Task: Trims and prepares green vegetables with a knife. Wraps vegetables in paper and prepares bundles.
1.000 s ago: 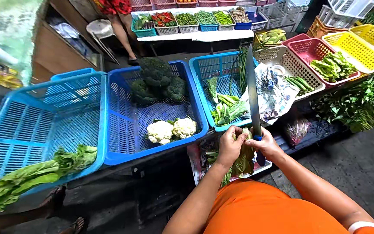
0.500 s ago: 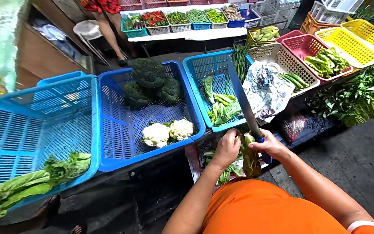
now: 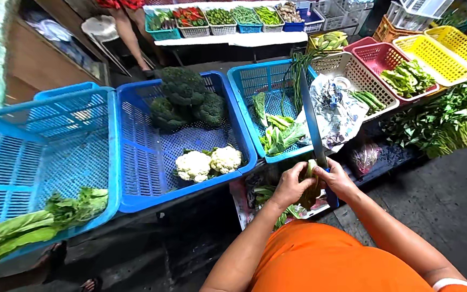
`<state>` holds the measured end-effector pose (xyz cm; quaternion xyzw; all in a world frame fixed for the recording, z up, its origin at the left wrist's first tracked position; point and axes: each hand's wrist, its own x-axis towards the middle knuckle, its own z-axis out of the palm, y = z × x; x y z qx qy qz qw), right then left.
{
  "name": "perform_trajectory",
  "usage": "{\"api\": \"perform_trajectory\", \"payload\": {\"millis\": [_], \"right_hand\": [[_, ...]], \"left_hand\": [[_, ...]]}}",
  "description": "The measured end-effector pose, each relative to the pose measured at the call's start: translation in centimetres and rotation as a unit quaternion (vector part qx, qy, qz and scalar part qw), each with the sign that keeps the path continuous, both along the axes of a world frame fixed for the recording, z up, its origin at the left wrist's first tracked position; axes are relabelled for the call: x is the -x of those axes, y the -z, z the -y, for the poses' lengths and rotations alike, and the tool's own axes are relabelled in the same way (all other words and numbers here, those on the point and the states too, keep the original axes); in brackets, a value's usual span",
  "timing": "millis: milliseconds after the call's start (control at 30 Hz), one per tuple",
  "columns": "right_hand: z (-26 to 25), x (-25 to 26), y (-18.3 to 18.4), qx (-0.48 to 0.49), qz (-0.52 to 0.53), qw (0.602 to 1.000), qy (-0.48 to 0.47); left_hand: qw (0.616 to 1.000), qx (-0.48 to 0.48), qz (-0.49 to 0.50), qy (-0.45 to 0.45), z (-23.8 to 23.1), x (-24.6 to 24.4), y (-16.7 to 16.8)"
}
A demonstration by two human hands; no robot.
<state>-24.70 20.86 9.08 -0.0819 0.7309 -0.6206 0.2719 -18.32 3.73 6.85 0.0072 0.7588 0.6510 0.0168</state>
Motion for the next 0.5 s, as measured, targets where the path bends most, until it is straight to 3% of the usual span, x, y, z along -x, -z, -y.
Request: {"api": "perform_trajectory", "payload": {"millis": [167,500], "right_hand": [[-0.4,0.8,-0.5,0.014,-0.031,0.999,-0.021],[0.5,1.5,-0.5,0.021,-0.003,0.997,-0.072]], "left_hand": [[0.999,-0.028,0.026,0.009,1.4,-0.5,-0.4],[0.994,0.066,0.058,0.059,2.8,-1.1,-1.7]]}}
